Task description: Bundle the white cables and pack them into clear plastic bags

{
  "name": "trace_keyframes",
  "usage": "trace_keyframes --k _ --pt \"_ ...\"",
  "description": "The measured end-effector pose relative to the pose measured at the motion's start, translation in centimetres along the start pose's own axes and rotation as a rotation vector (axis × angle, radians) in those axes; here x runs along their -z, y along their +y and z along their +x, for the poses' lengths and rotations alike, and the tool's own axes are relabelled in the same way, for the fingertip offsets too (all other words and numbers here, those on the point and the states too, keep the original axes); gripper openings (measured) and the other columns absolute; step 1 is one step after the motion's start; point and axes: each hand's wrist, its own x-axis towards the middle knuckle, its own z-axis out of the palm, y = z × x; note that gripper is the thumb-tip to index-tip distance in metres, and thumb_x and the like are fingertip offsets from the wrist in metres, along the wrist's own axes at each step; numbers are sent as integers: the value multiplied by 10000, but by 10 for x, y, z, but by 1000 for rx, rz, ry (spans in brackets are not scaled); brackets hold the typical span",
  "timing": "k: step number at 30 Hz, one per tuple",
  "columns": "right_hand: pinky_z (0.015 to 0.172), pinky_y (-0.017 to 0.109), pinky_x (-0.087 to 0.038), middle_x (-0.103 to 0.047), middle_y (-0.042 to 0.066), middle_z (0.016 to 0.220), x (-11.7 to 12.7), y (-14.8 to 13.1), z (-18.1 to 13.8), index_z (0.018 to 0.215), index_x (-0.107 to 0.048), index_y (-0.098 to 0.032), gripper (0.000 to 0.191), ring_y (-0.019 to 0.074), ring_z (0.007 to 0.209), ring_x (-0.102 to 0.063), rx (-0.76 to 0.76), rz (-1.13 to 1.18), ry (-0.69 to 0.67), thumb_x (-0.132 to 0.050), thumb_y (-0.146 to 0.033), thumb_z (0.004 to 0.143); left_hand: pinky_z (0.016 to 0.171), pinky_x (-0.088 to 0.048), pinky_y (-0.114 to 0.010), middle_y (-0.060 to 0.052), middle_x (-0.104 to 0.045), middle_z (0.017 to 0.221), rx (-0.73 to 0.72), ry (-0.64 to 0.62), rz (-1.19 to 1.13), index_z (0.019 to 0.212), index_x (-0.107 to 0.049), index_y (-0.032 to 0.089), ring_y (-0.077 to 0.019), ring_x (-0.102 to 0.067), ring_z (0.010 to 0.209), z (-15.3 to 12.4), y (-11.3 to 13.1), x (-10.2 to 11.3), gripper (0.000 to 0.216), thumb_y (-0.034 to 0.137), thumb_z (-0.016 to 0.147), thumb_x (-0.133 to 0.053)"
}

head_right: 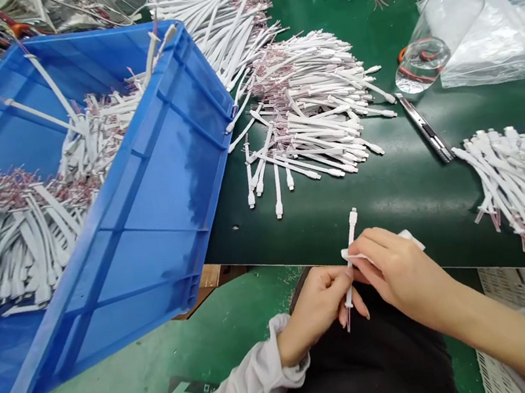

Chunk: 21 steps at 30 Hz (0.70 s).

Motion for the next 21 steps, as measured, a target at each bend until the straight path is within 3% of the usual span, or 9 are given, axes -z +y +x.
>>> trace_keyframes --k 6,13,18,21 --pt "701 281 -448 -628 51 848 4 6 6 941 -612 -161 111 154 761 -592 -3 -97 134 -504 -177 921 412 -353 -164 -22 -661 598 -5 -5 -15 976 -722 121 -41 -413 349 -2 4 0 385 316 912 -396" --pt "674 286 -441 -627 60 866 1 2 3 935 -611 -158 147 159 764 -584 67 -105 54 -463 -154 934 421 -355 -163 -28 -664 601 -10 -12 -8 980 -730 130 -44 -423 365 -3 4 0 378 290 901 -397" --pt "726 311 -460 -639 72 874 1 5 9 921 -623 -155 145 181 789 -602 38 -150 124 -478 -165 923 422 -359 -169 -33 -665 609 -7 -12 -20 990 -724 116 -46 -422 362 -3 5 0 382 300 896 -402" --pt "716 316 -465 -647 74 883 2 2 7 916 -624 -163 171 186 791 -612 28 -115 52 -454 -163 928 424 -356 -168 -35 -665 606 -8 -8 -12 987 -727 117 -51 -428 374 -3 5 0 385 295 893 -400"
